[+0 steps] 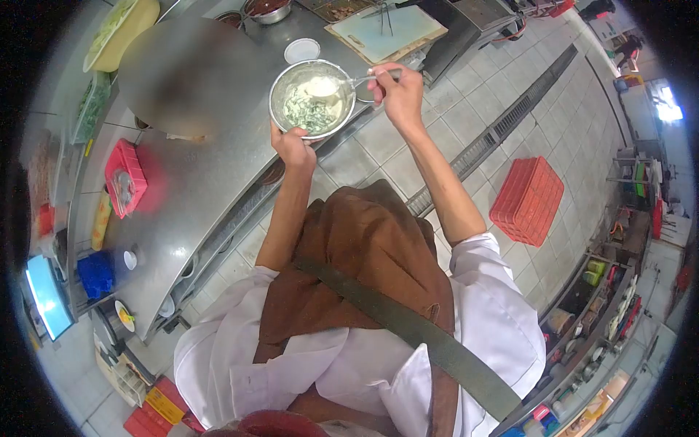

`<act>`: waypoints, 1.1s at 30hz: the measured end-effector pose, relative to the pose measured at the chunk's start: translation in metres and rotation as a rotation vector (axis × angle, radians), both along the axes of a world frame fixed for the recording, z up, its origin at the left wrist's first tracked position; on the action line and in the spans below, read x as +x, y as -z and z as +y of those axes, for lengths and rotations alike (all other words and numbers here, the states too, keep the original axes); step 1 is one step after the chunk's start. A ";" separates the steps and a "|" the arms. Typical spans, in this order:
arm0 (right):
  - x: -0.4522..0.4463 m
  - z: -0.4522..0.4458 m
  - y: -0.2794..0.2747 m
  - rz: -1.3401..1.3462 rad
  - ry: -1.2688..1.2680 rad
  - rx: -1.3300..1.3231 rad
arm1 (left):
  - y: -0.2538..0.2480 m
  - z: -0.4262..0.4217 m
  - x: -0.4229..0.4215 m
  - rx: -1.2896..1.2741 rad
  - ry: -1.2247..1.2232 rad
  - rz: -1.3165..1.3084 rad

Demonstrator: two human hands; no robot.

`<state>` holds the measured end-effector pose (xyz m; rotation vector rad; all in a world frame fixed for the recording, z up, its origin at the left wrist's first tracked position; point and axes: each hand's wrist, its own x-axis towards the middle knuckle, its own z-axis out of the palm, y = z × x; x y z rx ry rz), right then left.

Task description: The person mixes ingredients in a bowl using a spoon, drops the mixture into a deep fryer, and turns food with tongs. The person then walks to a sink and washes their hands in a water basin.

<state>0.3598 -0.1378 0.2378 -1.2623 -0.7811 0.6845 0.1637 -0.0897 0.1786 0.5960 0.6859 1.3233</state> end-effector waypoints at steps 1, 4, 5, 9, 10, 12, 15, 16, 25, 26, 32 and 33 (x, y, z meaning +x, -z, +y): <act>-0.001 0.000 -0.010 -0.030 -0.022 0.015 | -0.001 0.000 0.000 -0.003 0.003 0.014; -0.007 -0.004 -0.034 -0.142 -0.098 0.054 | -0.001 0.001 0.000 0.011 0.003 0.024; -0.008 -0.008 -0.039 -0.194 -0.130 0.061 | 0.000 0.002 0.001 0.029 -0.003 0.007; -0.018 -0.021 -0.049 -0.474 -0.191 0.121 | -0.003 0.003 0.004 0.015 -0.045 -0.042; -0.020 -0.025 -0.052 -0.550 -0.214 0.121 | -0.005 0.002 0.003 0.015 -0.046 -0.038; -0.021 -0.030 -0.058 -0.701 -0.258 0.119 | -0.010 0.000 0.003 0.015 -0.047 -0.029; -0.027 -0.033 -0.063 -0.850 -0.262 0.253 | -0.013 -0.001 0.004 0.032 -0.057 -0.048; -0.028 -0.033 -0.065 -0.878 -0.279 0.253 | -0.015 -0.002 0.004 0.033 -0.046 -0.042; -0.037 -0.038 -0.059 -0.978 -0.208 0.306 | -0.015 -0.005 0.004 0.094 -0.052 -0.034; -0.038 -0.039 -0.054 -0.954 -0.217 0.305 | -0.016 -0.006 0.004 0.107 -0.053 -0.033; -0.037 -0.030 -0.010 -0.964 -0.110 0.228 | -0.017 -0.010 0.005 0.155 -0.051 -0.028; -0.036 -0.029 -0.011 -0.944 -0.058 0.229 | -0.017 -0.010 0.005 0.159 -0.054 -0.027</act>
